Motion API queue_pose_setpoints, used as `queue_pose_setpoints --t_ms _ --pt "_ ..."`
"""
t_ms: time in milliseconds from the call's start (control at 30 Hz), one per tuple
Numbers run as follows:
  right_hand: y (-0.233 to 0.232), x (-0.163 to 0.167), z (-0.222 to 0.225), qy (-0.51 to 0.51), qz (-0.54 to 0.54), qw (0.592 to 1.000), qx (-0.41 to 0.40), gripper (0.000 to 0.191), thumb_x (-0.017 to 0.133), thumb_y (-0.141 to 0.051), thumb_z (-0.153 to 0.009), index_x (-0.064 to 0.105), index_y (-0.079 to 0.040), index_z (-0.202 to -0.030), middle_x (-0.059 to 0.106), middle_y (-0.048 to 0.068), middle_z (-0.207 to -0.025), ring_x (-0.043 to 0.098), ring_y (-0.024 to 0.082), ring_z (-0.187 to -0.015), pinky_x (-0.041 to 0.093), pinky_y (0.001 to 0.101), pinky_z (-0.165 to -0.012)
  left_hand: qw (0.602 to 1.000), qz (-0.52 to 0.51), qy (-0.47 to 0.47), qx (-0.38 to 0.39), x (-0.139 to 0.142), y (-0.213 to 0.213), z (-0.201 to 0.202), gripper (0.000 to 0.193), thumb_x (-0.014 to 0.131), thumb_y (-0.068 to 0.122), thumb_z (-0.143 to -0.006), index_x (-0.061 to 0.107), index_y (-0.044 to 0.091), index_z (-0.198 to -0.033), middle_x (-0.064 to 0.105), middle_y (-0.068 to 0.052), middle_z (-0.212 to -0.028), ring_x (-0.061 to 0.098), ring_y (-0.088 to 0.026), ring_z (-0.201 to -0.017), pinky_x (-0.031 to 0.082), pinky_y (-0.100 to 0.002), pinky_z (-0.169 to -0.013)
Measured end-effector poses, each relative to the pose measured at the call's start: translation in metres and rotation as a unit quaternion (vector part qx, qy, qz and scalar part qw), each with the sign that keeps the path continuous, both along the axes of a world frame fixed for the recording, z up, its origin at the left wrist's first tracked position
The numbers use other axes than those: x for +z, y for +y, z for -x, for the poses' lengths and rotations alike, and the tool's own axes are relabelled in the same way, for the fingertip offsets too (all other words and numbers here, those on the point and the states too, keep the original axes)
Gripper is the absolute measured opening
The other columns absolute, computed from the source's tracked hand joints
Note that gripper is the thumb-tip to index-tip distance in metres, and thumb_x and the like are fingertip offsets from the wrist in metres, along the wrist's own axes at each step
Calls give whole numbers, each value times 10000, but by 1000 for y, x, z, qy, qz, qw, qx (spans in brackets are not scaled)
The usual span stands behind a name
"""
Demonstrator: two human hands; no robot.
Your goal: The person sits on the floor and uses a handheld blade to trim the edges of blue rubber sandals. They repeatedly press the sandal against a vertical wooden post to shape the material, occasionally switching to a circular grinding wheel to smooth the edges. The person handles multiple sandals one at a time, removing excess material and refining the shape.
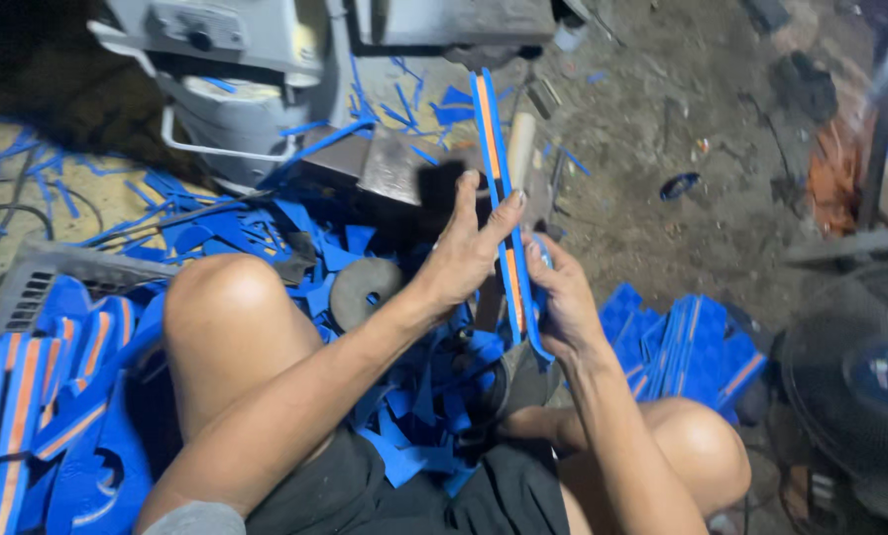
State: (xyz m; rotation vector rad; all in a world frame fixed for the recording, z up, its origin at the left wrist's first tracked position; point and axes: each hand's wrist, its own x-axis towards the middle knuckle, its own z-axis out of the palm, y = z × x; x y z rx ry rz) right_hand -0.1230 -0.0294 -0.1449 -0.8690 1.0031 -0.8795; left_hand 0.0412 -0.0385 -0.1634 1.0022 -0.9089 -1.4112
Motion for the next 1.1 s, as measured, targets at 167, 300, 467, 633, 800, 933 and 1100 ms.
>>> queue_pose_setpoints --t_ms 167,300,467,633,800,933,1100 --pt "2 -7 -24 -7 -28 998 50 329 653 -272 -1016 668 -9 -1212 679 3 -762 552 31 -486 414 184 -392 994 -67 46 72 -6 0 -10 867 462 615 -941 256 58 -1572 451 -249 -1497 446 -342 -1383 369 -412 -1112" --pt "7 -14 -22 56 -82 993 62 353 623 -205 -993 645 24 -1260 714 26 -837 625 54 -583 495 208 -507 984 -5 -25 176 -4 -6 -10 808 480 594 -1025 280 29 -1567 355 -251 -1592 349 -330 -1476 310 -418 -1182" --pt "17 -15 -13 49 -104 989 97 379 649 -256 -970 658 5 -1244 690 34 -781 537 41 -483 380 198 -378 979 -89 13 182 -5 -15 -22 824 515 560 -956 302 27 -1548 523 -304 -1419 507 -384 -1282 438 -452 -1046" --pt "15 3 -1 31 -117 989 81 361 675 -302 -961 670 34 -1093 725 104 -777 488 53 -441 343 196 -368 964 -161 151 151 1 -19 -29 881 609 486 -959 82 112 -1557 374 -143 -1512 442 -277 -1383 416 -440 -1114" --pt "10 28 5 190 66 979 35 316 748 -238 -912 676 4 -1104 631 4 -776 504 37 -550 354 203 -444 960 -88 261 54 -5 -26 -30 651 580 404 -971 378 28 -1463 564 -158 -1372 585 -269 -1247 531 -463 -1012" --pt "21 41 3 79 59 994 54 320 678 -243 -959 698 5 -1161 671 7 -834 539 32 -620 385 204 -482 947 -164 270 63 -26 -31 -16 531 524 516 -1034 551 42 -1272 613 -120 -1113 617 -233 -970 564 -406 -792" --pt "27 47 -8 375 473 796 49 333 660 -25 -851 675 -9 -1183 711 137 -1105 712 244 -928 570 330 -781 923 -268 273 32 -49 -33 -16 691 426 672 -976 638 15 -956 697 -167 -802 682 -265 -665 586 -368 -599"
